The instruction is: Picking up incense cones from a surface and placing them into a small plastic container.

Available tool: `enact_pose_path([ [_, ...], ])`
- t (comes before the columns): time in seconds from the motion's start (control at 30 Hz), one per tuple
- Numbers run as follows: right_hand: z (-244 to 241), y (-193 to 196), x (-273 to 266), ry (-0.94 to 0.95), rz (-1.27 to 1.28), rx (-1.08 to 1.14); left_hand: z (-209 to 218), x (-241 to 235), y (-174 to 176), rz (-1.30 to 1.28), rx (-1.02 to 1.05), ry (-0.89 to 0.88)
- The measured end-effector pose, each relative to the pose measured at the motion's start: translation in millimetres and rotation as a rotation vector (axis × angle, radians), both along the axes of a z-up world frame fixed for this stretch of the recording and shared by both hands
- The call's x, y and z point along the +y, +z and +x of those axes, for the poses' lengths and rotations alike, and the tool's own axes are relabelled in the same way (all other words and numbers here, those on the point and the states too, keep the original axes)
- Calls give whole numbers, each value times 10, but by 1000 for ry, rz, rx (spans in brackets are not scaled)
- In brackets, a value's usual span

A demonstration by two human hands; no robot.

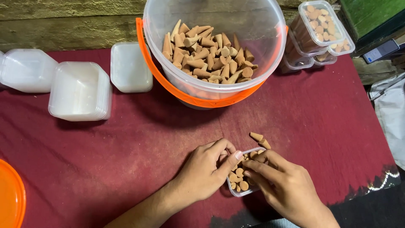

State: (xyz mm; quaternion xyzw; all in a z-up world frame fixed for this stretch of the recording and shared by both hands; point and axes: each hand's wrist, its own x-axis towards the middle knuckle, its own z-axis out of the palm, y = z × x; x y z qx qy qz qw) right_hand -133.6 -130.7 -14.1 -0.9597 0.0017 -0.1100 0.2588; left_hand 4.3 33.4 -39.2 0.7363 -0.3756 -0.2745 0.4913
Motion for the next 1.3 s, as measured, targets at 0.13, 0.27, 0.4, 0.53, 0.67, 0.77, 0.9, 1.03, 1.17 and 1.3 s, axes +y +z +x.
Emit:
enact_pose_path([
  [0.13,-2,-34,-67,-35,-20,20,-3,10,-14,-15,-9,0],
  [0.27,61,4,-124,-27,-33,178,-4,15,-23,-29,-1,-5],
  [0.4,74,-18,-217,-47,-214,313,1,23,-4,-20,12,-16],
  [0.53,65,73,-229,9,-202,372,6,29,16,-22,10,-15],
  [0.67,92,108,-222,-35,-208,426,-2,21,28,41,24,-28],
  [0.77,100,136,-194,-64,-194,384,-24,26,-2,45,8,-20],
  [0.9,-12,171,-161,-20,216,-9,-18,23,10,64,-20,-2],
  [1.03,-172,43,-298,-136,75,-154,-17,31,57,128,-30,38],
  [1.17,-223,-131,-300,-84,-225,-241,-13,7,138,204,19,43],
  [1.3,-195,-227,-253,-28,-261,-301,-46,-8,47,191,-17,66],
])
